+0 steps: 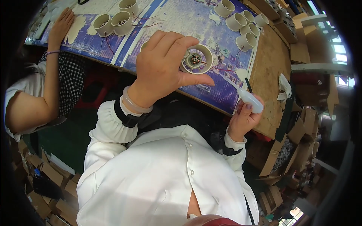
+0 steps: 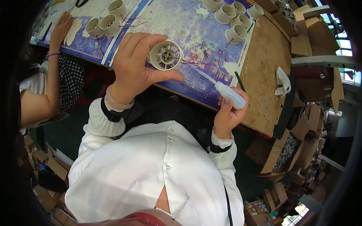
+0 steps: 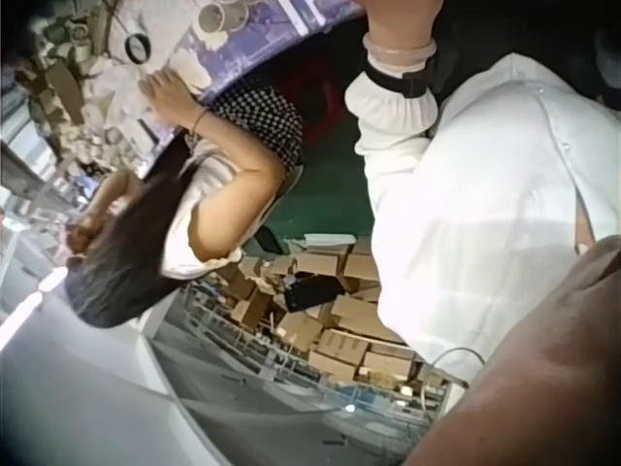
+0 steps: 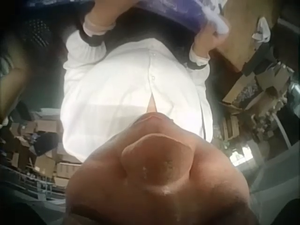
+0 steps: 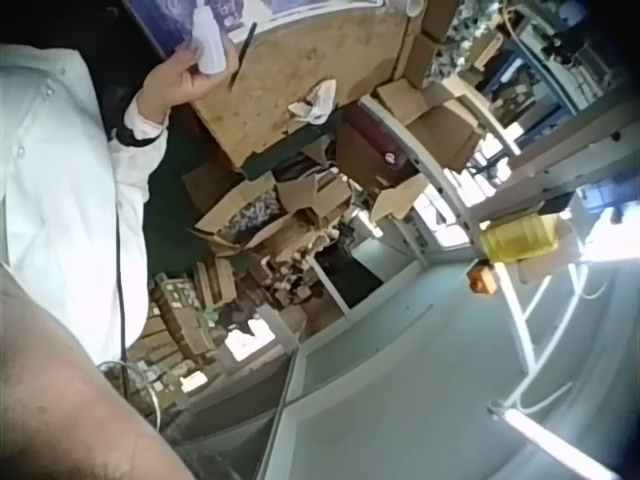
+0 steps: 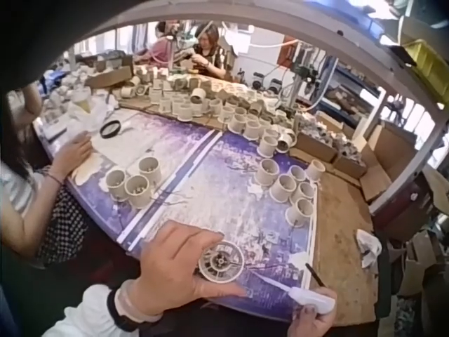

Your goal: The person assembles a fan by inserting a motor into a housing, using tweezers to position the wires, and applying glue from a squeeze bottle. They then set the completed unit aside and repeat the process with another housing.

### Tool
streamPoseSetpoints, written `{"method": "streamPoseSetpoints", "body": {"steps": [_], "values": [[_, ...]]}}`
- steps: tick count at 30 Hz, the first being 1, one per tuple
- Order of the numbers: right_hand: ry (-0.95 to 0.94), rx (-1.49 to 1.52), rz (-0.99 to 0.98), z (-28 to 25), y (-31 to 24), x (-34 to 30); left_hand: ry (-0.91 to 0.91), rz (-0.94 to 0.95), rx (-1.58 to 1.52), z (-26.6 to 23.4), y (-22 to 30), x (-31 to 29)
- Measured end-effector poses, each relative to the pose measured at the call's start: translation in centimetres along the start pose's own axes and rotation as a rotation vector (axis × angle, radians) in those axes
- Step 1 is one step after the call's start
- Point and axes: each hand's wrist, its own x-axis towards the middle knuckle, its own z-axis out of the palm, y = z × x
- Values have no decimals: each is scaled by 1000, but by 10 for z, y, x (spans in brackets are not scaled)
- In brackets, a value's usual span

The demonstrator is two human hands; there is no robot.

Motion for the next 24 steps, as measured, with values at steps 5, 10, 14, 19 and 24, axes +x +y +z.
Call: {"method": "streamPoseSetpoints", "body": {"steps": [5,10,14,19,24], "values": [[1,-16,34,-1,0,-1,9,-28,7,1,0,-1],[-8,-47,-19,0,3,-3,11,-33,26,1,1,-2],[-10,-77,-49,-2,4,-5,11,-43,19,1,0,-4],[-18,-161,-110,-6,9,-6,14,-46,6,2,-1,-6],[-34,-170,-74,-11,5,-10,9,-43,9,1,-1,-6]]}}
